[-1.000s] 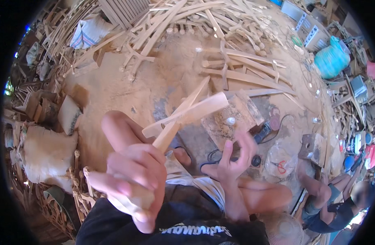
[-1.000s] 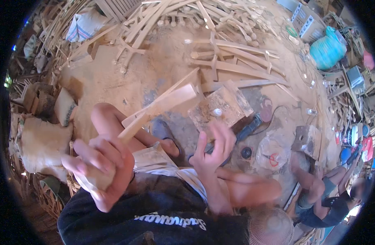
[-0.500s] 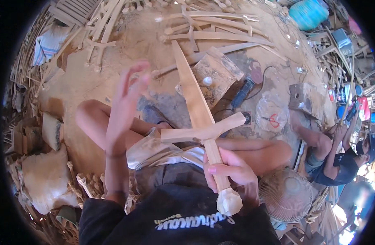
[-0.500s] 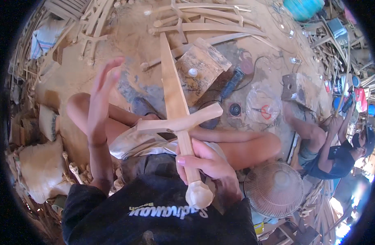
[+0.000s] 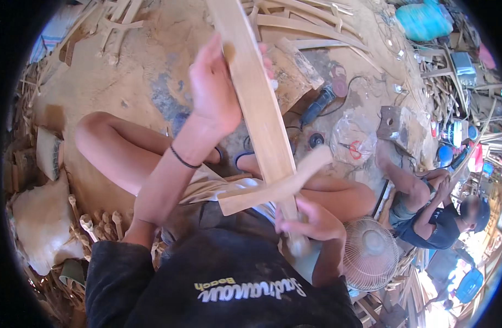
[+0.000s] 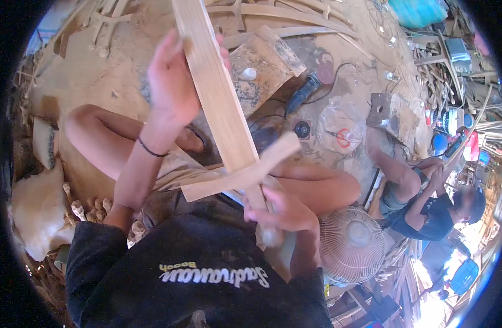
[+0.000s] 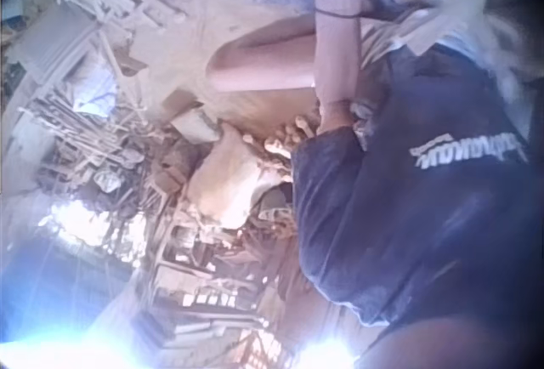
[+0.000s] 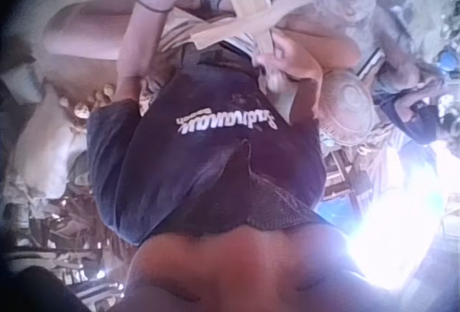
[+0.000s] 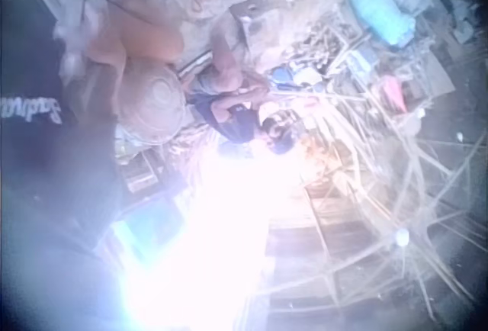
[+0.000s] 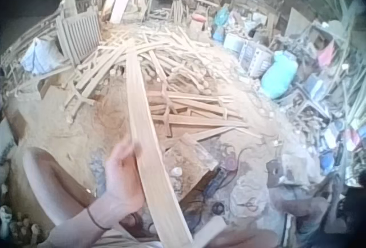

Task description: The person applies glue to a wooden crossguard and attaches it to a wooden blade, then uses a power sander to smooth the surface of the wooden sword while holding it between their legs.

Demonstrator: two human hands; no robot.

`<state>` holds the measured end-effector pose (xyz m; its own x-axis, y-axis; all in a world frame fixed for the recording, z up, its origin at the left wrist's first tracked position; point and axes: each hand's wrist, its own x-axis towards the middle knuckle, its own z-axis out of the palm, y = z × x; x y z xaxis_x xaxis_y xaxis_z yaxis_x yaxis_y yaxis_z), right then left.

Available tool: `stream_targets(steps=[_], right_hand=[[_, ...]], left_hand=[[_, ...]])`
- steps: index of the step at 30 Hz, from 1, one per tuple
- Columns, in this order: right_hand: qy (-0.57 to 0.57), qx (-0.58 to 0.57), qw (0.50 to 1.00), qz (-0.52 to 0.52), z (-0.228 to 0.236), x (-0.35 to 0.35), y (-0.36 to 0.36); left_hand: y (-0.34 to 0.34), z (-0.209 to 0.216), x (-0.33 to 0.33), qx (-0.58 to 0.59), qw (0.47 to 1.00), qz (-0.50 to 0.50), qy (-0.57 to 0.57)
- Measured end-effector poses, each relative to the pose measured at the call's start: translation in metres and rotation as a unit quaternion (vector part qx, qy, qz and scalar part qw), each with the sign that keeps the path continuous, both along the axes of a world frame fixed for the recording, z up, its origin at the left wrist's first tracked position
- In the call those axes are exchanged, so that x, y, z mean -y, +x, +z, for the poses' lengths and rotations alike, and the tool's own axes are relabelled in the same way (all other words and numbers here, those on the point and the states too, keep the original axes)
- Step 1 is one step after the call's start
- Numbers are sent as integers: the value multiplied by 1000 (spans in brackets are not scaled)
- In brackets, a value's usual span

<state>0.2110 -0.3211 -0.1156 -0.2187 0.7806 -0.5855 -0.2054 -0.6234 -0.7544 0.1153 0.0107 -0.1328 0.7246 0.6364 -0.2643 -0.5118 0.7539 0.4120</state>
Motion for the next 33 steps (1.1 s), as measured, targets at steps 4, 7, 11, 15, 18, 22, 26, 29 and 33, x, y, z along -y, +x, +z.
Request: stream_targets(steps=[4, 7, 11, 15, 18, 22, 26, 29, 33], right_hand=[[114, 266, 951, -105, -48, -49, -25], [116, 226, 939, -231, -82, -76, -43], [104, 96, 974, -179, -107, -107, -44], [125, -21, 981, -149, -125, -115, -44], [146, -16, 978, -149, -119, -121, -53], [95, -54, 986, -123, -110, -129, -48], [124, 25, 989, -75, -115, -139, -47], [134, 32, 988, -67, -123, -140, -47], [133, 2, 989, -65, -115, -145, -53]], left_hand=[[-5, 75, -9, 71, 984, 0, 164], [-10, 104, -12, 152, 964, -48, 214], [-15, 105, -22, 104, 940, -54, 320], [-23, 147, -6, 12, 975, -64, 211], [-27, 134, -13, 34, 973, -65, 221], [-24, 122, -13, 12, 959, -25, 283], [-24, 122, -15, 9, 957, -20, 290], [-25, 122, -15, 7, 956, -19, 293], [-30, 122, -15, 4, 955, -14, 297]])
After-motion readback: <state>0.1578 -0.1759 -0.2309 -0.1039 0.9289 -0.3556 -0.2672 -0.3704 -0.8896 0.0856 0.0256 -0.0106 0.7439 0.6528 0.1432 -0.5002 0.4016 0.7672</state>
